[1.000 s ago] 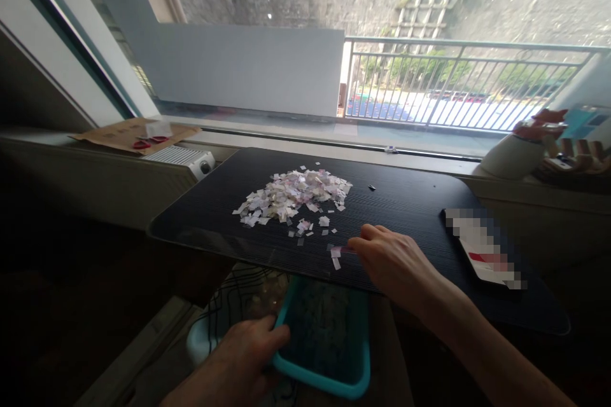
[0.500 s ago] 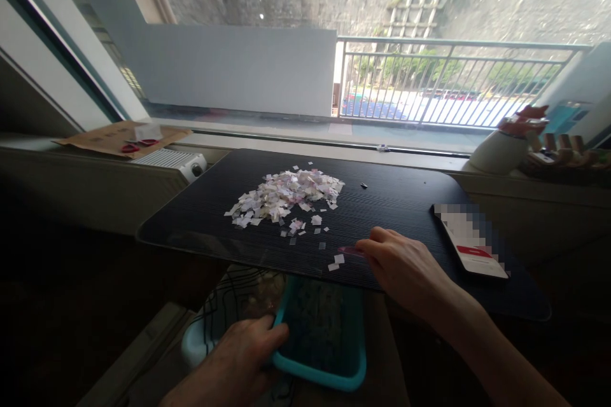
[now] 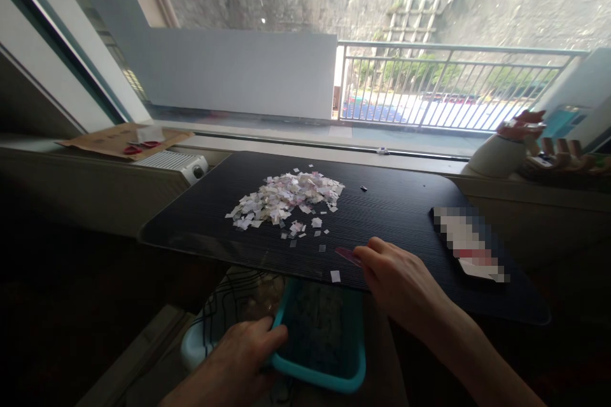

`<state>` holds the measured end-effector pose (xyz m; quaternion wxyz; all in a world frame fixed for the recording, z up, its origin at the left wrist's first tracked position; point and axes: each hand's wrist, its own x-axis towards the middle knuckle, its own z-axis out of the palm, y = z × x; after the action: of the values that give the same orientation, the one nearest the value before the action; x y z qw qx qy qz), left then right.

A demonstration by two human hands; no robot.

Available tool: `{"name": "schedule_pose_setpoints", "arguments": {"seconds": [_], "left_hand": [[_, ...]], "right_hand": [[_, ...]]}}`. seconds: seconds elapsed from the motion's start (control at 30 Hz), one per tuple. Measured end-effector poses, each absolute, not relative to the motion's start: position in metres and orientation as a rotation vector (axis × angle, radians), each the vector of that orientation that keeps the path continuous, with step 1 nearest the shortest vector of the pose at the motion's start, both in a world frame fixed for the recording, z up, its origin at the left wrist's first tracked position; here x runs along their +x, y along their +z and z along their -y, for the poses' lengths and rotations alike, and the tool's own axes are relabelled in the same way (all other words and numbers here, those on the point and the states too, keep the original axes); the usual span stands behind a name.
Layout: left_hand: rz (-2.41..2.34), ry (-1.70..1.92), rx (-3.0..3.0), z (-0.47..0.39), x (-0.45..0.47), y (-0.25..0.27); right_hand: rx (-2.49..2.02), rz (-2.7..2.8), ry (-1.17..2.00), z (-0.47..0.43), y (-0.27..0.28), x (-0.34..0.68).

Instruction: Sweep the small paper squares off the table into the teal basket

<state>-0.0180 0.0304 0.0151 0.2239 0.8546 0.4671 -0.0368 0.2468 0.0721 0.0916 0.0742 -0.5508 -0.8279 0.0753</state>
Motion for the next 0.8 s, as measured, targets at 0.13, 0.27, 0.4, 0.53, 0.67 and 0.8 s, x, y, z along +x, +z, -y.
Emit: {"name": "schedule_pose_setpoints", "arguments": {"seconds": [0.13,0.27,0.4,0.53,0.67,0.8], "left_hand": [[-1.290,-0.140,2.339,-0.030,-0.015,0.017],[-1.287,-0.125,2.356,-0.028,-0.013,0.013],[-1.260,-0.088,2.351,-0.028,-0.013,0.010],[-1.261,-0.063,2.334,-0.028,-0.014,0.009],[-1.269,-0.059,2.338,-0.027,-0.012,0.010],[-1.268,-0.070,2.353,-0.026,-0.012,0.011]], "right_hand": [[-1.735,2.471,0.166,-0.081,0.090,0.220],[-1.582,2.558,0.193,-0.085,0.095,0.193],[-1.699,2.500,0.092,-0.103,0.100,0.192],[-1.736,2.509,0.104,-0.108,0.100,0.193],[-1.574,2.581,0.207,-0.097,0.098,0.180],[-1.564,2.566,0.166,-0.100,0.098,0.170]]}}
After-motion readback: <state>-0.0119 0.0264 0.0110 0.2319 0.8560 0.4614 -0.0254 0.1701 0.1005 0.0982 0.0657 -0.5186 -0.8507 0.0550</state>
